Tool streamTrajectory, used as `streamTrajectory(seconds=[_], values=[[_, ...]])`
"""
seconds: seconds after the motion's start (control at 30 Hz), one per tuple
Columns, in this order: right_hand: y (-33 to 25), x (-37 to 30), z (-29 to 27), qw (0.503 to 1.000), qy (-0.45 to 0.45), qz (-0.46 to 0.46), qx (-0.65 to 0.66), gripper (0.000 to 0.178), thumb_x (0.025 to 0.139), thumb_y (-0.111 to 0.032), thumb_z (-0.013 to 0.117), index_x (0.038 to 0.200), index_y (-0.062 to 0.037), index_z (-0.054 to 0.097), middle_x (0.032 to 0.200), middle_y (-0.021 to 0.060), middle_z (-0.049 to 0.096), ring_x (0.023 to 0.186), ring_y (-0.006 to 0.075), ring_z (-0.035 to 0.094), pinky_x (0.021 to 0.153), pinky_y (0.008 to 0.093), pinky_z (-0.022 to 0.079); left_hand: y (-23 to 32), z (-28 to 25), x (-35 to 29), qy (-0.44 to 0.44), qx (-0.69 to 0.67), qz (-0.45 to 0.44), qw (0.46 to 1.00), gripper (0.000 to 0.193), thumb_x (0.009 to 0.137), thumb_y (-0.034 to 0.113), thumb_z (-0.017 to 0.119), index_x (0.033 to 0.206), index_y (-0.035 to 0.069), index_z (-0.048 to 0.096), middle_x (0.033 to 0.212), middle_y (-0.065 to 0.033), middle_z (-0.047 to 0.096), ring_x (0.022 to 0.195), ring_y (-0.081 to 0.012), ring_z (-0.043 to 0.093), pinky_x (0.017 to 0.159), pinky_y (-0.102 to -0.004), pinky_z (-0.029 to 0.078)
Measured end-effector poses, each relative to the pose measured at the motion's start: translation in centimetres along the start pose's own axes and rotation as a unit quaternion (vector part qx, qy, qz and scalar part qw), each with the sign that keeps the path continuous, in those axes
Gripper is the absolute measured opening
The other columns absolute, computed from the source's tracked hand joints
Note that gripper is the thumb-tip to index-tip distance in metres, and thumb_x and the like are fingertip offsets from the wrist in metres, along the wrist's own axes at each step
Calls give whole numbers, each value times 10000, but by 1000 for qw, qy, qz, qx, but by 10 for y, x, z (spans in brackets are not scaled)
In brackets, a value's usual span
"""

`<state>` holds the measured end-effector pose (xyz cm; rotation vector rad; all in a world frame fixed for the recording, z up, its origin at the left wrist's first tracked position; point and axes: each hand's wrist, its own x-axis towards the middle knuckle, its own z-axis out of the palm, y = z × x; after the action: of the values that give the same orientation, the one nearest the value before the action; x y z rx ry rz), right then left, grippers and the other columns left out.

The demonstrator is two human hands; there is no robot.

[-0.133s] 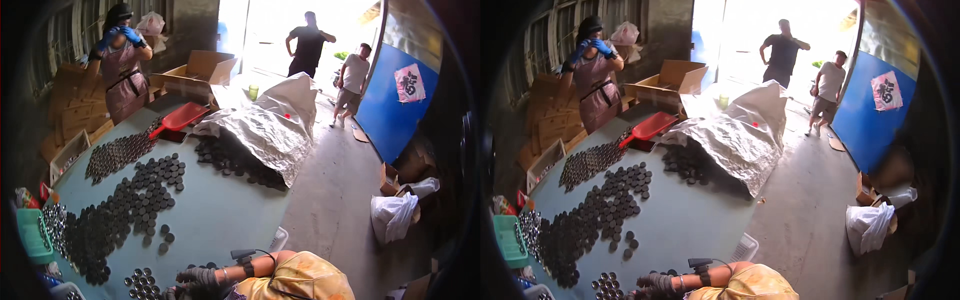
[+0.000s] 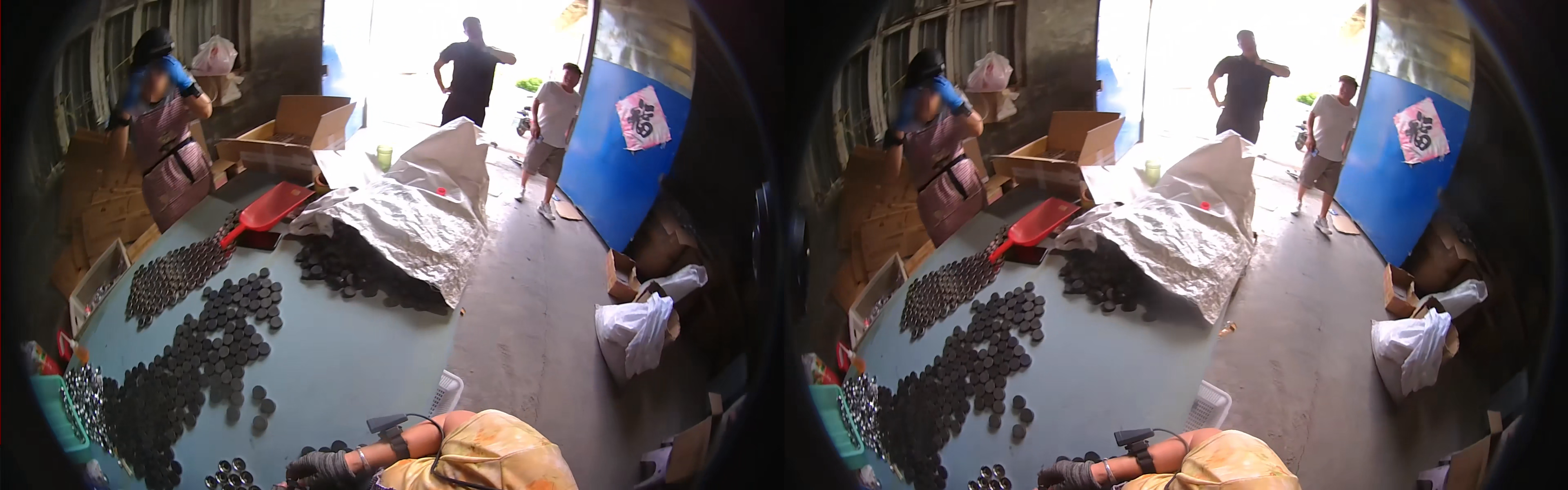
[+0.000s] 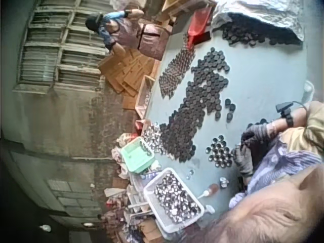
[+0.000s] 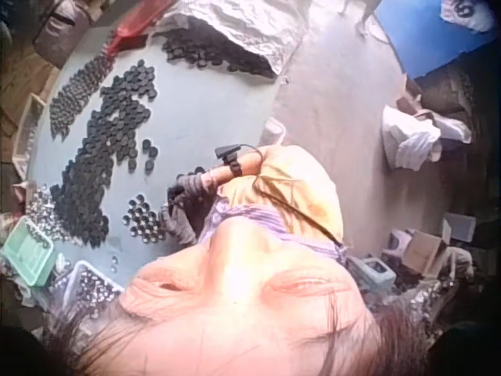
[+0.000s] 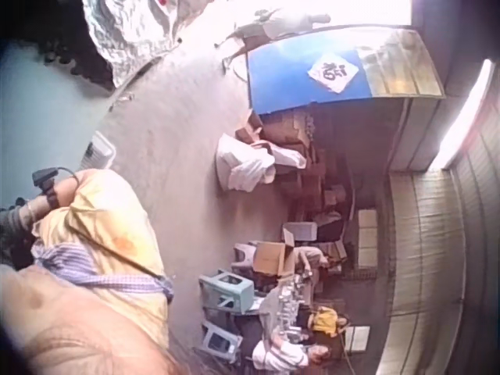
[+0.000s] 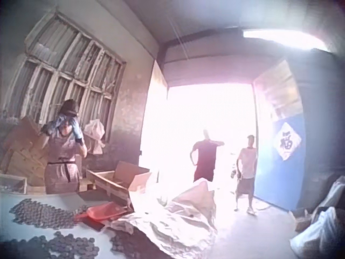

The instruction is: Manually assembling small rubber gaskets into metal caps and applying adhesive or sealant.

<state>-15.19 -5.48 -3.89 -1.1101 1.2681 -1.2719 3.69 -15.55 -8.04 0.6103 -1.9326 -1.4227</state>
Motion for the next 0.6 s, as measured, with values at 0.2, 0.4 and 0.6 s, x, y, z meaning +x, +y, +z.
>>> streamTrajectory(seconds=[0.2,0.4,0.6], values=[[1,3,5,999,35,37,-7,315,943,-322,624,1138,-75,634,984,110,699,886,233,648,783,380,530,24,9,2,-20,-46,-54,997,381,833,-100,641,1194,2,576,1172,-98,562,1079,-223,584,907,-336,535],[55,4,18,994,75,-67,-43,276,982,-278,565,1174,-82,593,921,116,643,912,241,628,812,377,516,55,24,10,58,-30,-112,992,193,863,12,663,1054,14,630,928,-70,620,829,-146,592,741,-260,511],[-52,-12,-18,982,81,158,67,265,997,-255,551,1187,-75,591,875,13,594,782,70,523,716,266,489,75,15,18,95,110,69,987,398,706,-34,779,1076,-1,638,980,-90,624,900,-227,605,811,-335,484]])
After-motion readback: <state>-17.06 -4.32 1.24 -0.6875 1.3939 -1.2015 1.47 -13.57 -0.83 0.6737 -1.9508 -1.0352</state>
